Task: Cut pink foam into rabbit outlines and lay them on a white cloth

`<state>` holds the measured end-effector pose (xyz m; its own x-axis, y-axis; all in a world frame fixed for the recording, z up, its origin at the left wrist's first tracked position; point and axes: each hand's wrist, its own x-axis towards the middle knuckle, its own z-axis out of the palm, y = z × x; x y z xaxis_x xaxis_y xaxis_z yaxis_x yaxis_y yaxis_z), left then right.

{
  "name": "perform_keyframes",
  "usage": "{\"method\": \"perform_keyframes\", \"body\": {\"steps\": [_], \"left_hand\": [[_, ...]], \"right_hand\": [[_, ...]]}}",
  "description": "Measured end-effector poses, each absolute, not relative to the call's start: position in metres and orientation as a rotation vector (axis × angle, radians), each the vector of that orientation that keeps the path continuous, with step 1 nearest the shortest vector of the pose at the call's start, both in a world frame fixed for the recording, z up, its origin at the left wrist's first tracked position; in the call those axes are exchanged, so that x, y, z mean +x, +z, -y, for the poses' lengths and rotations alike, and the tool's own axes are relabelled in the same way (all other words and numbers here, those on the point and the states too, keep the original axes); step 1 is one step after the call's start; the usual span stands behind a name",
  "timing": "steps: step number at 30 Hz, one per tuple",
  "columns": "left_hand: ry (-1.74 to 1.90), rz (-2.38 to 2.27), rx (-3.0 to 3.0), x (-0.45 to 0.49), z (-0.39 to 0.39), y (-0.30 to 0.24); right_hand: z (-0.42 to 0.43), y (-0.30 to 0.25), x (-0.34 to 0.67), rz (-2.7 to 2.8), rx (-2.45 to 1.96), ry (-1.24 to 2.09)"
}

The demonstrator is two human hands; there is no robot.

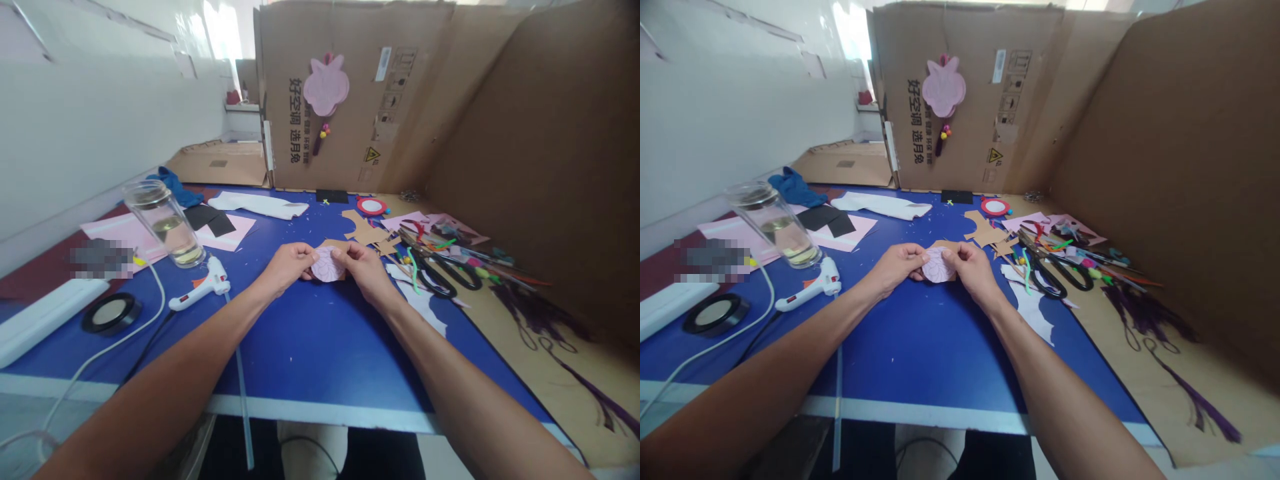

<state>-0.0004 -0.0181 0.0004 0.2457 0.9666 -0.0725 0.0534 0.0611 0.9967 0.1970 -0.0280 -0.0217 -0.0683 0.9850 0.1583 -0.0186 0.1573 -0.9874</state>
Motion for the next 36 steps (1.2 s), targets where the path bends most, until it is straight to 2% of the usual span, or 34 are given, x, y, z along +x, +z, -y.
{"method": "perform_keyframes", "body": {"steps": [6, 36], "left_hand": [[1.085, -1.068, 1.308, -0.002, 0.0163, 0.0003], [0.943, -1.053, 1.388, -0.0005, 0.0221, 0.0032]], "right_hand": [[0.0289, -0.0205, 0.1955, 1.367, -1.093, 1.143], [0.0296, -0.0192, 0.1948, 1.355, -1.073, 1.184]]}}
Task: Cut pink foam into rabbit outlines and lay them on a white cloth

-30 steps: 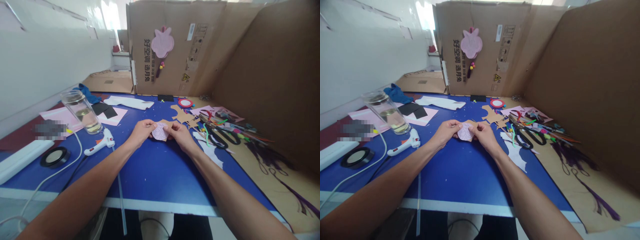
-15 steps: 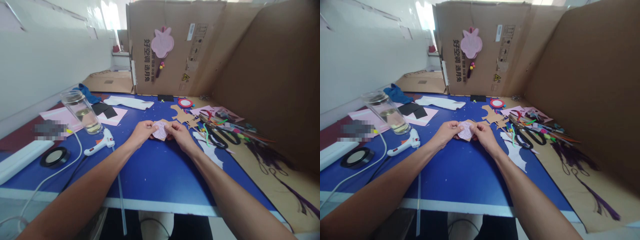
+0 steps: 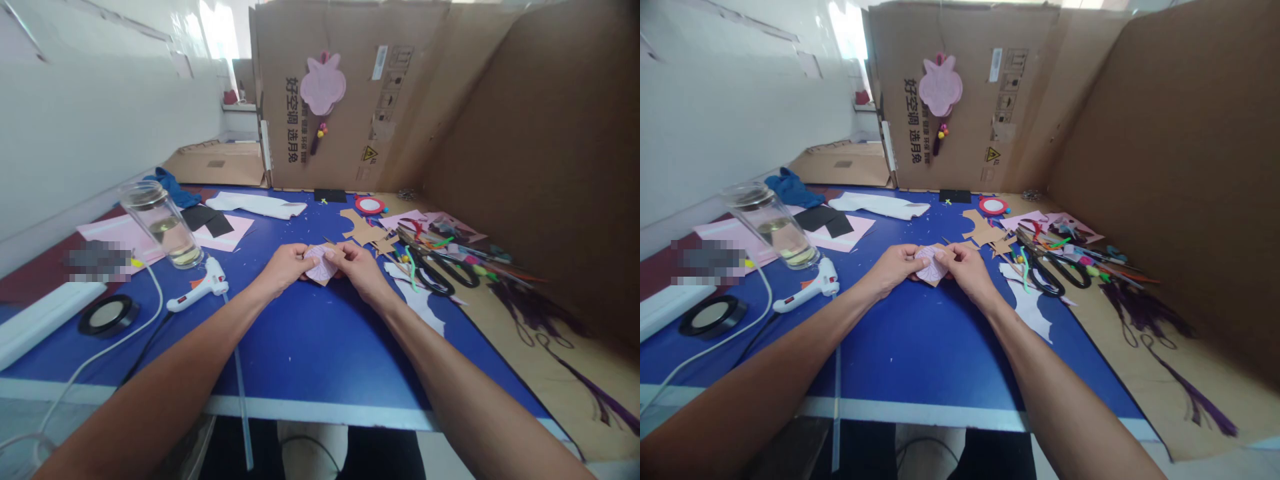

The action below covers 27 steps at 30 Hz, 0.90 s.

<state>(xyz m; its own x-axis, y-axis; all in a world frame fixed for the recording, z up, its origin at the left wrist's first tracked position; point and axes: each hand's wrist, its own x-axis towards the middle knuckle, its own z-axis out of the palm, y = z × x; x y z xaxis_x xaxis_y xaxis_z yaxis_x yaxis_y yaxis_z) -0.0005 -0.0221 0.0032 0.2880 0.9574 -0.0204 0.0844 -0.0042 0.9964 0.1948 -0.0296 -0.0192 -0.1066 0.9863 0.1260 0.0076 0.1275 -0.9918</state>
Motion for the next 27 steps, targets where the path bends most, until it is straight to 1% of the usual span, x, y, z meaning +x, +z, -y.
{"method": "perform_keyframes", "body": {"steps": [27], "left_hand": [[0.913, -1.024, 1.415, -0.0013, 0.0199, -0.0023]], "right_hand": [[0.0294, -0.0205, 0.1935, 1.408, -1.02, 1.188]]}}
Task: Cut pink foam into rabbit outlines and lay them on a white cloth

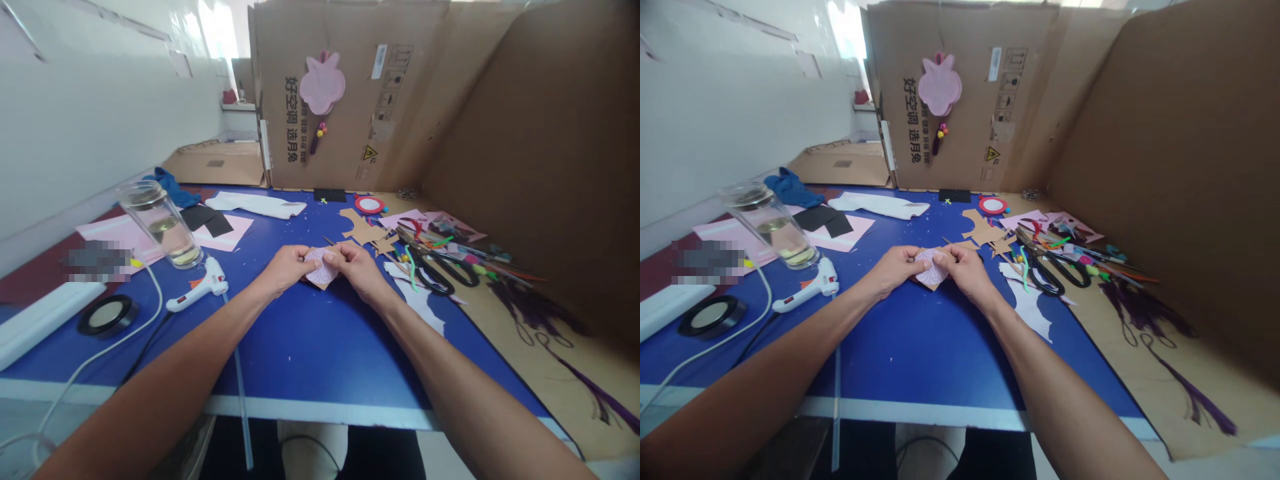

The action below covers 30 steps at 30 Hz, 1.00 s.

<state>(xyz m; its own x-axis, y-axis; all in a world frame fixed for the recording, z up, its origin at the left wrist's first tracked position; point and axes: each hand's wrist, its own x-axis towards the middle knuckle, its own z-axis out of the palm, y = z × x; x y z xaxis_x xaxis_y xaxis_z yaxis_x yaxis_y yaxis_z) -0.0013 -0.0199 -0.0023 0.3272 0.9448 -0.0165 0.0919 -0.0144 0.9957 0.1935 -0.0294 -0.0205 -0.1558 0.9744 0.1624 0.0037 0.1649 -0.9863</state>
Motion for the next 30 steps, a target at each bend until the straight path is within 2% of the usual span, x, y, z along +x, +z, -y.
{"method": "perform_keyframes", "body": {"steps": [30], "left_hand": [[0.897, -1.091, 1.316, -0.0004, 0.0183, -0.0009]], "right_hand": [[0.0291, -0.0196, 0.196, 1.333, -1.081, 1.186]]}}
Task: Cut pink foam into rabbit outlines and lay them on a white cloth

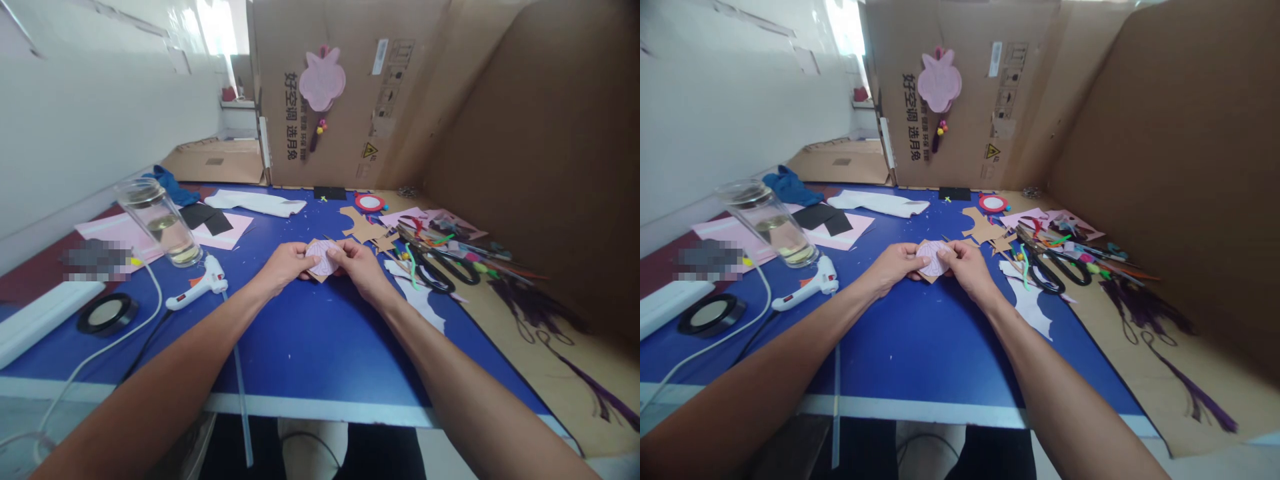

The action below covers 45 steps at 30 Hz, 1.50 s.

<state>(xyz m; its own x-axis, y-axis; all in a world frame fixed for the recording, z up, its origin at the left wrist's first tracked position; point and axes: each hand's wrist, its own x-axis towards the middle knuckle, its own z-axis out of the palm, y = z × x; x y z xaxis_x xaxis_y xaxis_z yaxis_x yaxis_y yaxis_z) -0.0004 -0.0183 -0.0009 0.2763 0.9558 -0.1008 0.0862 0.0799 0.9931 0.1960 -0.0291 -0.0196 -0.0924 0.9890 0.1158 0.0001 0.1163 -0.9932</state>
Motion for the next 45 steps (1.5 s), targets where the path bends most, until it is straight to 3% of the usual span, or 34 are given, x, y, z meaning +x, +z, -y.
{"method": "perform_keyframes", "body": {"steps": [45], "left_hand": [[0.959, -1.088, 1.207, -0.0011, 0.0181, 0.0005]], "right_hand": [[0.0251, -0.0245, 0.1977, 1.364, -1.072, 1.167]]}}
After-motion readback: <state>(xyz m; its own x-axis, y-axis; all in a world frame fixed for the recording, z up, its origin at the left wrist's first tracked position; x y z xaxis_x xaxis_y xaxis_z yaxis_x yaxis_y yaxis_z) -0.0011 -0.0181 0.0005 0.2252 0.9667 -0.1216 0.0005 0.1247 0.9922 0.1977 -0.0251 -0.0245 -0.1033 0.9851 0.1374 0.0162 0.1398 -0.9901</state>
